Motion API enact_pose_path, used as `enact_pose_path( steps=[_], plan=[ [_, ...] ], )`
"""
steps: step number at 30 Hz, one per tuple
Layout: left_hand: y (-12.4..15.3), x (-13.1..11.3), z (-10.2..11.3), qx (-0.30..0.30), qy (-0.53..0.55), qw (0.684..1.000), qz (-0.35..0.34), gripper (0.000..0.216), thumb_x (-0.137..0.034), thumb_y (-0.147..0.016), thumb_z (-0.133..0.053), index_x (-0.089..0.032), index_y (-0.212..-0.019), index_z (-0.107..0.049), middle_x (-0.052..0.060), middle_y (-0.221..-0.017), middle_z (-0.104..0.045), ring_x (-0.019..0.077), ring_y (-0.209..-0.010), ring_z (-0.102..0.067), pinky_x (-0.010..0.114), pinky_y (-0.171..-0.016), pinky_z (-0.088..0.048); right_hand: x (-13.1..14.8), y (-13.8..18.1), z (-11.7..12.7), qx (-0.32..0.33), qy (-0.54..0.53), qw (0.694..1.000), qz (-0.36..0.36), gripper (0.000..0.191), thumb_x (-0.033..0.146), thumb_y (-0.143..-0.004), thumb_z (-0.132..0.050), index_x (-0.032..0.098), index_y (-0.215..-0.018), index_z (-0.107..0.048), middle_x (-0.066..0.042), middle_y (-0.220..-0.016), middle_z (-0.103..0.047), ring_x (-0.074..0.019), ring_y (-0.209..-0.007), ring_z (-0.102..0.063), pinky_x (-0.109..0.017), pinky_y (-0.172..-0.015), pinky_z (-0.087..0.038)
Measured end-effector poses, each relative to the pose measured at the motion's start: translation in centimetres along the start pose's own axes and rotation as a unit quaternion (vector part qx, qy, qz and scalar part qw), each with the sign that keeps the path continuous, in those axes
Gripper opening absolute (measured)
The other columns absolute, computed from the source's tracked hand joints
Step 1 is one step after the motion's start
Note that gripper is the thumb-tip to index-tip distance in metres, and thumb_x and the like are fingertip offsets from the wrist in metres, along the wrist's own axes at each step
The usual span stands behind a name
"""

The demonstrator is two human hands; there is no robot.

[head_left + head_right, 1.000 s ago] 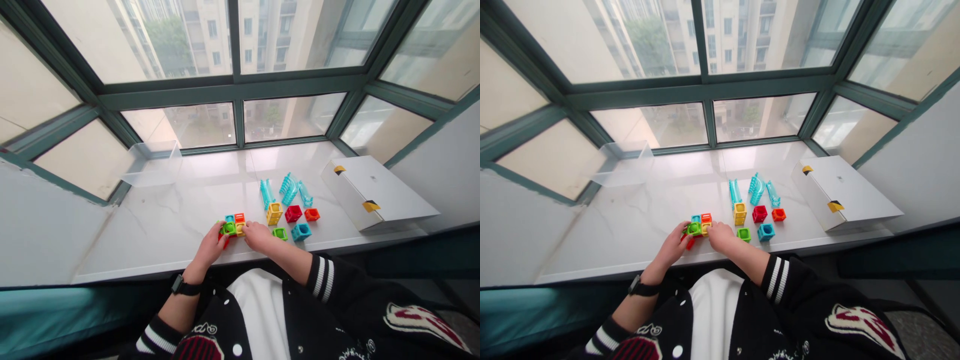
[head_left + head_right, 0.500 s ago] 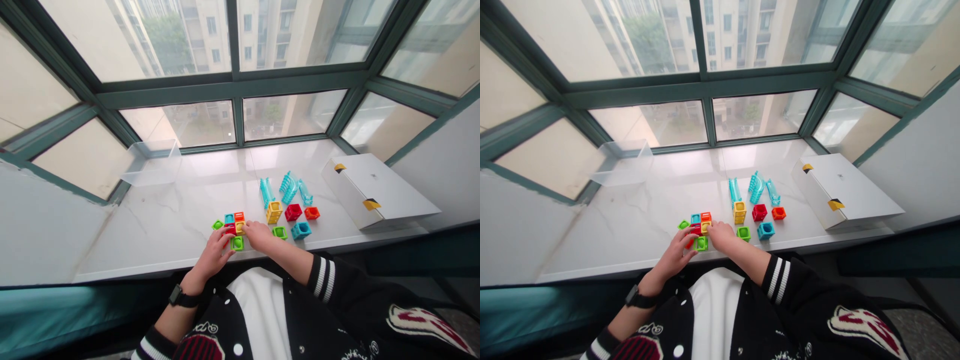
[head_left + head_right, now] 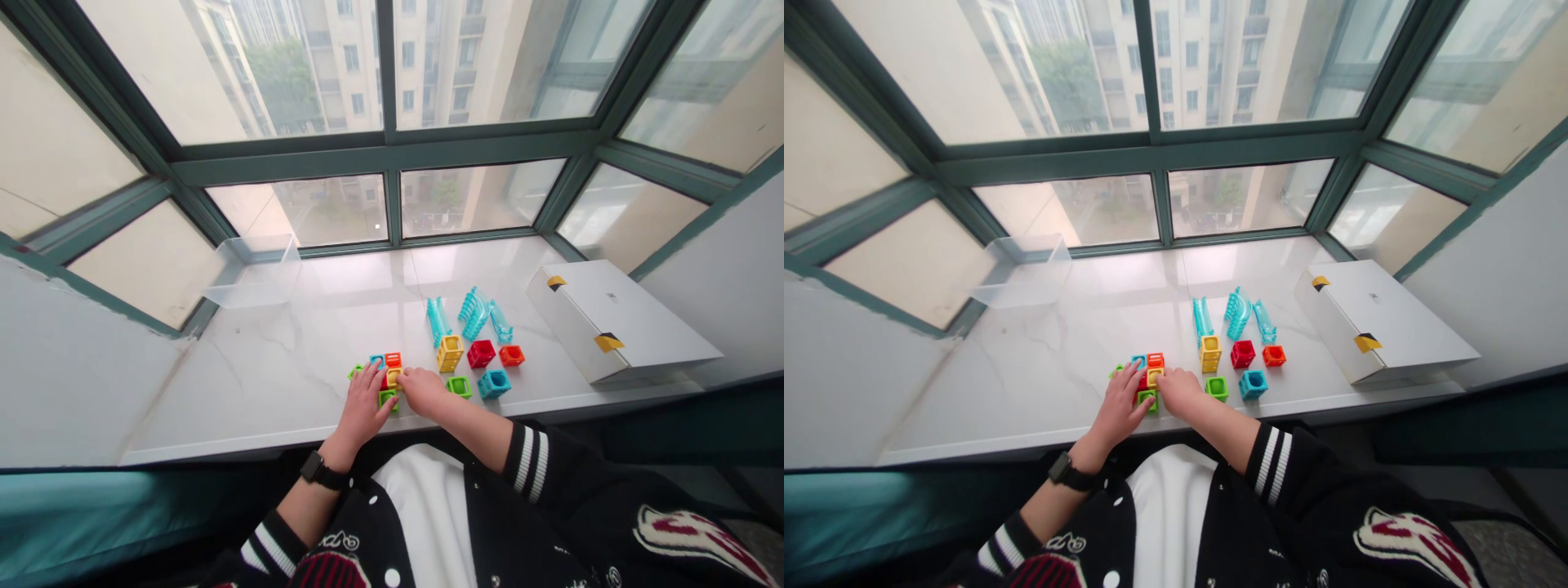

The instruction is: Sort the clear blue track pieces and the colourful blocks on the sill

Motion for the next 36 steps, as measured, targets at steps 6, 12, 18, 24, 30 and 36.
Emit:
enact_pose_path(
  steps=[6,12,18,24,30,36],
  plan=[
    [-2.3,0.0,-2.1,0.054,-0.073,0.996,-0.025,0.066,-0.048,-0.103,-0.052,-0.028,-0.164,-0.039,0.01,-0.169,-0.04,0.039,-0.159,-0.032,0.067,-0.13,-0.014,-0.1,-0.3,0.0,0.001,0.004,1.0,-0.005,0.027,0.023,-0.101,-0.057,0.02,-0.126,-0.067,-0.016,-0.125,-0.072,-0.0298,-0.113,-0.07,-0.039,-0.091,-0.055],
    [-1.9,0.6,-2.5,0.071,-0.105,0.991,-0.051,0.066,-0.047,-0.105,-0.047,-0.025,-0.166,-0.036,0.008,-0.17,-0.036,0.0368,-0.159,-0.032,0.062,-0.13,-0.018,-0.7,-0.5,0.0,0.006,0.008,1.0,-0.001,0.025,0.027,-0.101,-0.059,0.019,-0.123,-0.068,-0.016,-0.123,-0.074,-0.0301,-0.114,-0.07,-0.041,-0.092,-0.056],
    [-1.8,0.8,-2.5,0.071,-0.121,0.988,-0.064,0.07,-0.051,-0.105,-0.047,-0.023,-0.167,-0.032,0.009,-0.171,-0.036,0.0352,-0.16,-0.031,0.06,-0.13,-0.019,-1.2,-0.7,0.0,0.006,-0.003,1.0,-0.008,0.025,0.029,-0.098,-0.063,0.02,-0.121,-0.069,-0.014,-0.123,-0.075,-0.03,-0.114,-0.072,-0.039,-0.091,-0.056],
    [-1.8,0.9,-2.5,0.086,-0.152,0.982,-0.069,0.068,-0.053,-0.107,-0.043,-0.025,-0.167,-0.032,0.008,-0.171,-0.035,0.0326,-0.16,-0.03,0.058,-0.131,-0.02,-1.5,-0.5,0.6,0.023,-0.012,0.999,-0.023,0.026,0.03,-0.098,-0.064,0.018,-0.12,-0.071,-0.015,-0.121,-0.076,-0.0303,-0.112,-0.073,-0.037,-0.089,-0.056],
    [-1.8,0.6,-2.4,0.09,-0.163,0.98,-0.064,0.067,-0.053,-0.107,-0.04,-0.022,-0.167,-0.033,0.008,-0.172,-0.034,0.0325,-0.161,-0.029,0.059,-0.131,-0.02,-2.6,0.4,1.8,0.01,-0.025,0.999,-0.028,0.022,0.028,-0.097,-0.063,0.018,-0.115,-0.072,-0.015,-0.117,-0.076,-0.0302,-0.109,-0.073,-0.033,-0.084,-0.052],
    [-1.9,0.3,-2.1,0.07,-0.128,0.988,-0.055,0.06,-0.046,-0.108,-0.041,-0.022,-0.164,-0.04,0.01,-0.168,-0.043,0.0321,-0.158,-0.035,0.06,-0.129,-0.024,-3.6,3.1,4.2,-0.098,-0.164,0.982,-0.007,0.006,0.025,-0.095,-0.065,0.021,-0.094,-0.069,-0.007,-0.098,-0.076,-0.0213,-0.091,-0.07,-0.028,-0.074,-0.044]
  ],
)
Point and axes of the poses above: each hand's wrist, its own y-axis away from the middle knuckle, its own z-axis out of the back of the hand, x = y × z, the point moved 4 cm from there along -y, towards the middle knuckle
